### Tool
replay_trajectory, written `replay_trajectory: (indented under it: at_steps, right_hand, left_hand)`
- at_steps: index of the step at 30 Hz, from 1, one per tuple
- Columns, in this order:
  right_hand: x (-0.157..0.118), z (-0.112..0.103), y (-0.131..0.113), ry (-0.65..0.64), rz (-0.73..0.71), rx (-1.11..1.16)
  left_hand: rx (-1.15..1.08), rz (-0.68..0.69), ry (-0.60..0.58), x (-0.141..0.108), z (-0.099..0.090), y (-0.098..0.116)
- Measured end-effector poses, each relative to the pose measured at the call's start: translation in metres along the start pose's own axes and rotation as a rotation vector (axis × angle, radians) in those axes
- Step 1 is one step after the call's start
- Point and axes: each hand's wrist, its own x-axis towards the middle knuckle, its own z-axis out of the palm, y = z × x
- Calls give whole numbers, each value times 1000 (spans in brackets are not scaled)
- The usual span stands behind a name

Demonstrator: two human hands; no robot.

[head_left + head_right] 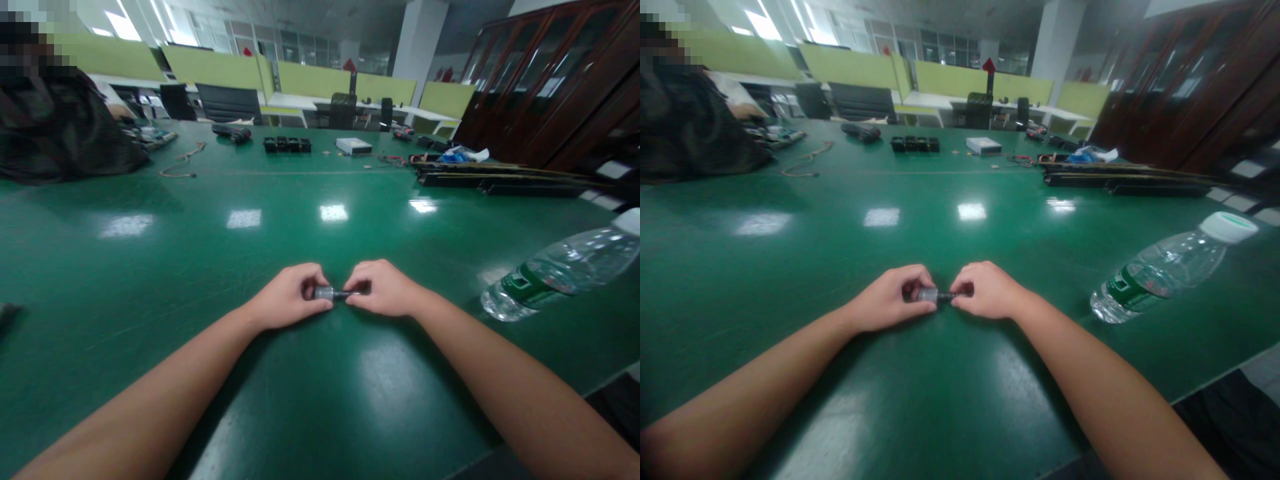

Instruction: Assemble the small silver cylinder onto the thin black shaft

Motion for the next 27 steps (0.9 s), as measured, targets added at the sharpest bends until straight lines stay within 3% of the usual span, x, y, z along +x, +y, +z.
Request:
replay_trajectory:
  at_steps: [20,27]
  right_hand:
    - [-5,-16,7,-81,99,32]
    - [-9,-31,17,-137,253,67]
  left_hand:
    - [5,-10,5,0,1,0]
    - [-6,-26,3,0,1,2]
